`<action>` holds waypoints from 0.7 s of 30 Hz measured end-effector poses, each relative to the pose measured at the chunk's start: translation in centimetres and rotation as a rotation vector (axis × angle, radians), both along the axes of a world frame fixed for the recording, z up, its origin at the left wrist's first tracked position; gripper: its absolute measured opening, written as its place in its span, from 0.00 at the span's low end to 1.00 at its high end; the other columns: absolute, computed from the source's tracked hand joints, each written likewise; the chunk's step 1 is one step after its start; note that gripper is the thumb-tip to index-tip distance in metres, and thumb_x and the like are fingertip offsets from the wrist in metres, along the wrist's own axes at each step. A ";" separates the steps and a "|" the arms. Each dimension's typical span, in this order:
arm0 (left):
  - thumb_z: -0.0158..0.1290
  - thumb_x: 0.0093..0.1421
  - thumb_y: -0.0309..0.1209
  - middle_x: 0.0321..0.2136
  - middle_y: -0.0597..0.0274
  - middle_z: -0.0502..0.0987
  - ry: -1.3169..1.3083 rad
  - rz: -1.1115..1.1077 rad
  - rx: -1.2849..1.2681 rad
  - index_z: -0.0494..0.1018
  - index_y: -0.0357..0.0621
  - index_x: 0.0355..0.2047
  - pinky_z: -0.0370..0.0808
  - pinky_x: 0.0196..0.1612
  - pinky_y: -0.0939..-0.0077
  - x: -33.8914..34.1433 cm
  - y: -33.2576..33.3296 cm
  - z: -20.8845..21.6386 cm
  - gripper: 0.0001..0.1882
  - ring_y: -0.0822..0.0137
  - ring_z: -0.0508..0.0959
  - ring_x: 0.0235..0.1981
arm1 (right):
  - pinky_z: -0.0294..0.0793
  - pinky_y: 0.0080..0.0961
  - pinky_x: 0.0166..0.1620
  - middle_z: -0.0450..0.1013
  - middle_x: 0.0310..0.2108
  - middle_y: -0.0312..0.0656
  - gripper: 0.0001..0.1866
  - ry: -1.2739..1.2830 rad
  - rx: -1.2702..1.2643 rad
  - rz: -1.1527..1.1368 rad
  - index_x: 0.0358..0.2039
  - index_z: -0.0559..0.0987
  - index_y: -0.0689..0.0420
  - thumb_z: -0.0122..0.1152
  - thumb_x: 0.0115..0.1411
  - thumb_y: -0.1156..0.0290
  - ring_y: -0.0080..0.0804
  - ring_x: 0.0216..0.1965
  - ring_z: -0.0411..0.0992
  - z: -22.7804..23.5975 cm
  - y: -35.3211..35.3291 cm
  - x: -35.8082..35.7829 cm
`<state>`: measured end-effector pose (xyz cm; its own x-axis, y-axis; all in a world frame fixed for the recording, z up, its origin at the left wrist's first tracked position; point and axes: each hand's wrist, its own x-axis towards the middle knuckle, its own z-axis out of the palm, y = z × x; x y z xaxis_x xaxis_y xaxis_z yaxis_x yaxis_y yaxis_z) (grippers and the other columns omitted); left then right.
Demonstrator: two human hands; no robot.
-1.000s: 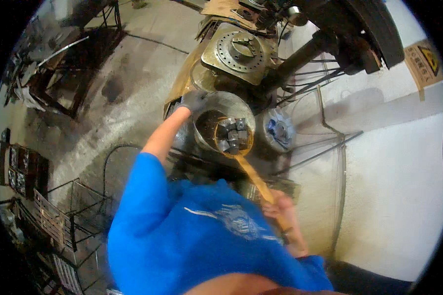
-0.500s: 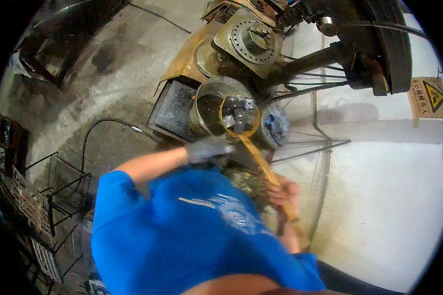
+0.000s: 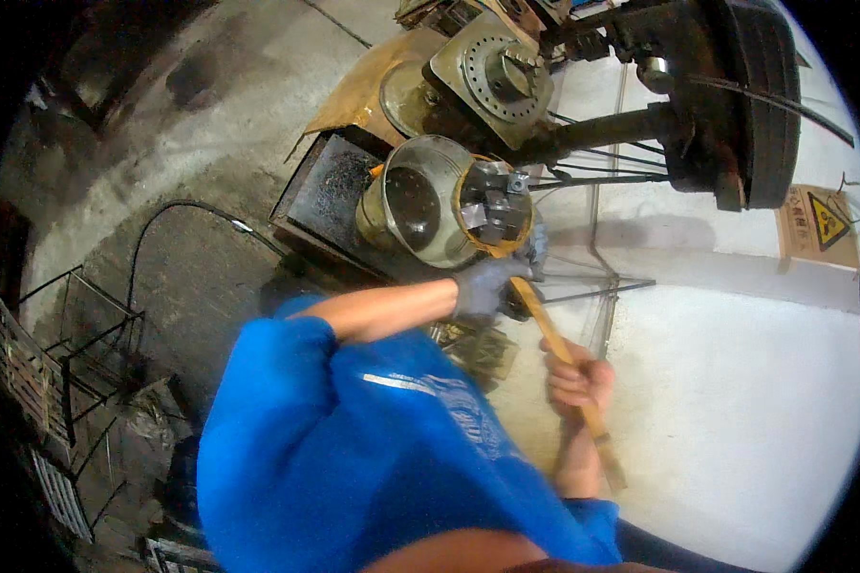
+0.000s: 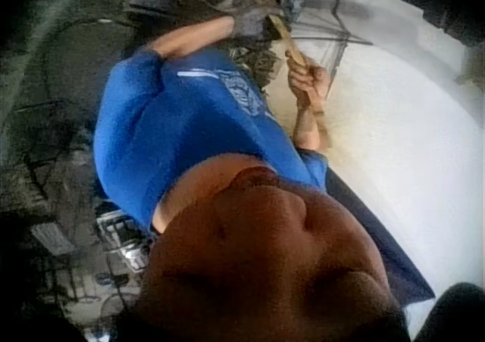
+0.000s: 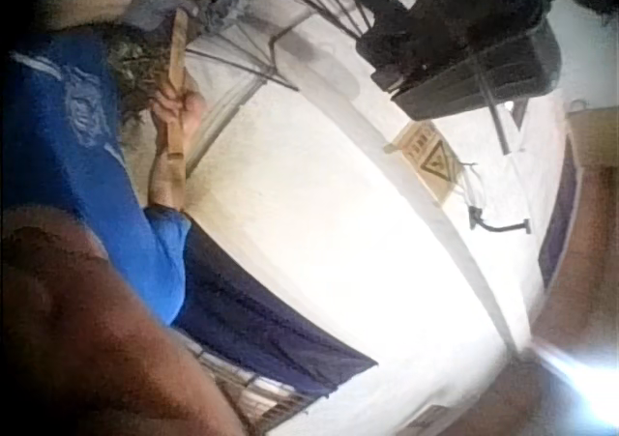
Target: The person uses a long-handled wooden scoop to transfer small, shiny metal pieces from a cluttered workbench into a metal bucket. They repeatedly scoop the metal fragments and pour them into the bucket, which is positioned on a stand next to a large industrial machine.
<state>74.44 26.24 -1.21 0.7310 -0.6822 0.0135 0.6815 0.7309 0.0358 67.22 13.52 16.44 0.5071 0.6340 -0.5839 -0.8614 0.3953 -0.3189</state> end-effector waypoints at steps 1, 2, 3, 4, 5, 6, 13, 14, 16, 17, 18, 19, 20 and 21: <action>0.46 0.55 0.37 0.30 0.52 0.73 -0.041 0.011 -0.014 0.67 0.44 0.39 0.74 0.31 0.62 0.2 -0.3 0.1 0.13 0.57 0.74 0.31 | 0.62 0.12 0.16 0.57 0.22 0.39 0.31 0.009 -0.023 -0.003 0.46 0.55 0.73 0.56 0.42 0.78 0.15 0.15 0.56 0.6 0.2 0.1; 0.46 0.55 0.37 0.30 0.52 0.73 -0.082 0.022 -0.027 0.67 0.45 0.39 0.74 0.31 0.61 0.6 -0.6 0.1 0.13 0.57 0.74 0.32 | 0.61 0.12 0.14 0.57 0.21 0.39 0.31 0.019 0.002 0.005 0.46 0.54 0.74 0.53 0.42 0.79 0.15 0.15 0.55 1.2 0.3 0.2; 0.45 0.55 0.37 0.30 0.52 0.73 -0.123 0.033 -0.040 0.67 0.45 0.39 0.74 0.32 0.60 0.9 -0.9 0.2 0.13 0.57 0.74 0.32 | 0.59 0.12 0.14 0.57 0.20 0.39 0.30 0.009 -0.027 -0.008 0.46 0.54 0.73 0.53 0.42 0.78 0.16 0.15 0.55 1.7 0.4 0.3; 0.45 0.56 0.36 0.30 0.53 0.74 -0.128 0.026 -0.010 0.67 0.45 0.38 0.74 0.32 0.59 0.9 -0.5 1.1 0.12 0.57 0.74 0.31 | 0.60 0.12 0.14 0.56 0.20 0.39 0.30 0.008 -0.045 -0.014 0.45 0.54 0.73 0.53 0.42 0.78 0.16 0.15 0.55 2.2 0.7 0.4; 0.45 0.56 0.36 0.32 0.51 0.74 -0.147 0.036 -0.032 0.67 0.44 0.40 0.75 0.31 0.61 1.0 -0.5 1.4 0.13 0.58 0.75 0.32 | 0.60 0.13 0.14 0.56 0.20 0.39 0.30 0.007 -0.064 -0.020 0.45 0.55 0.73 0.53 0.42 0.78 0.16 0.14 0.55 2.8 0.9 0.4; 0.44 0.57 0.35 0.34 0.50 0.74 -0.166 0.045 -0.054 0.67 0.42 0.41 0.75 0.31 0.64 1.2 -0.6 1.6 0.14 0.58 0.76 0.32 | 0.60 0.12 0.13 0.56 0.20 0.39 0.29 0.003 -0.088 -0.016 0.45 0.55 0.74 0.54 0.42 0.77 0.16 0.14 0.55 3.3 1.1 0.5; 0.45 0.57 0.36 0.38 0.51 0.73 -0.172 0.040 -0.109 0.66 0.44 0.44 0.76 0.30 0.67 1.6 -0.3 3.2 0.16 0.59 0.76 0.35 | 0.59 0.09 0.13 0.58 0.20 0.39 0.30 -0.069 -0.242 0.022 0.44 0.56 0.73 0.57 0.43 0.75 0.13 0.14 0.54 5.4 2.1 1.1; 0.46 0.57 0.37 0.38 0.51 0.73 -0.169 0.034 -0.111 0.66 0.44 0.43 0.76 0.30 0.67 1.7 -0.2 3.3 0.15 0.59 0.76 0.35 | 0.59 0.09 0.13 0.58 0.20 0.39 0.30 -0.067 -0.226 0.030 0.44 0.56 0.73 0.58 0.42 0.75 0.13 0.14 0.54 5.5 2.1 1.1; 0.47 0.56 0.37 0.38 0.52 0.73 -0.155 0.028 -0.105 0.66 0.45 0.42 0.76 0.30 0.67 1.8 -0.3 3.5 0.15 0.59 0.76 0.35 | 0.60 0.09 0.13 0.58 0.19 0.39 0.31 -0.070 -0.218 0.041 0.44 0.56 0.73 0.59 0.42 0.75 0.13 0.14 0.54 5.5 2.2 1.2; 0.47 0.56 0.37 0.38 0.52 0.73 -0.146 0.029 -0.097 0.67 0.45 0.42 0.76 0.29 0.67 1.9 -0.3 3.5 0.15 0.59 0.76 0.35 | 0.60 0.09 0.13 0.58 0.19 0.39 0.31 -0.075 -0.225 0.045 0.44 0.56 0.73 0.59 0.42 0.75 0.13 0.14 0.54 5.6 2.4 1.2; 0.48 0.56 0.37 0.38 0.52 0.73 -0.137 0.029 -0.089 0.67 0.45 0.42 0.76 0.29 0.67 2.0 -0.4 3.5 0.15 0.59 0.76 0.35 | 0.60 0.09 0.13 0.58 0.19 0.39 0.31 -0.081 -0.232 0.049 0.44 0.56 0.73 0.60 0.42 0.75 0.13 0.14 0.55 5.7 2.5 1.3; 0.48 0.56 0.37 0.38 0.53 0.73 -0.147 0.029 -0.100 0.67 0.45 0.41 0.76 0.29 0.67 2.1 -0.4 3.4 0.15 0.59 0.76 0.35 | 0.59 0.10 0.13 0.57 0.19 0.38 0.31 -0.072 -0.193 0.023 0.45 0.55 0.74 0.56 0.42 0.75 0.14 0.14 0.54 5.7 2.5 1.1; 0.48 0.55 0.37 0.38 0.53 0.74 -0.158 0.030 -0.112 0.67 0.45 0.41 0.76 0.28 0.67 2.2 -0.5 3.3 0.15 0.59 0.76 0.35 | 0.59 0.10 0.13 0.55 0.19 0.38 0.31 -0.063 -0.153 -0.004 0.46 0.53 0.75 0.53 0.43 0.76 0.15 0.14 0.54 5.6 2.6 0.9; 0.49 0.55 0.38 0.38 0.53 0.74 -0.169 0.030 -0.124 0.67 0.45 0.41 0.76 0.28 0.67 2.2 -0.6 3.3 0.15 0.59 0.76 0.34 | 0.58 0.10 0.13 0.54 0.18 0.37 0.31 -0.054 -0.113 -0.029 0.47 0.52 0.76 0.50 0.43 0.77 0.16 0.15 0.54 5.6 2.7 0.8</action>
<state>76.66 25.67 2.05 0.7315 -0.6455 0.2197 0.6511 0.7569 0.0560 68.01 16.20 22.06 0.5571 0.5500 -0.6222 -0.8303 0.3789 -0.4086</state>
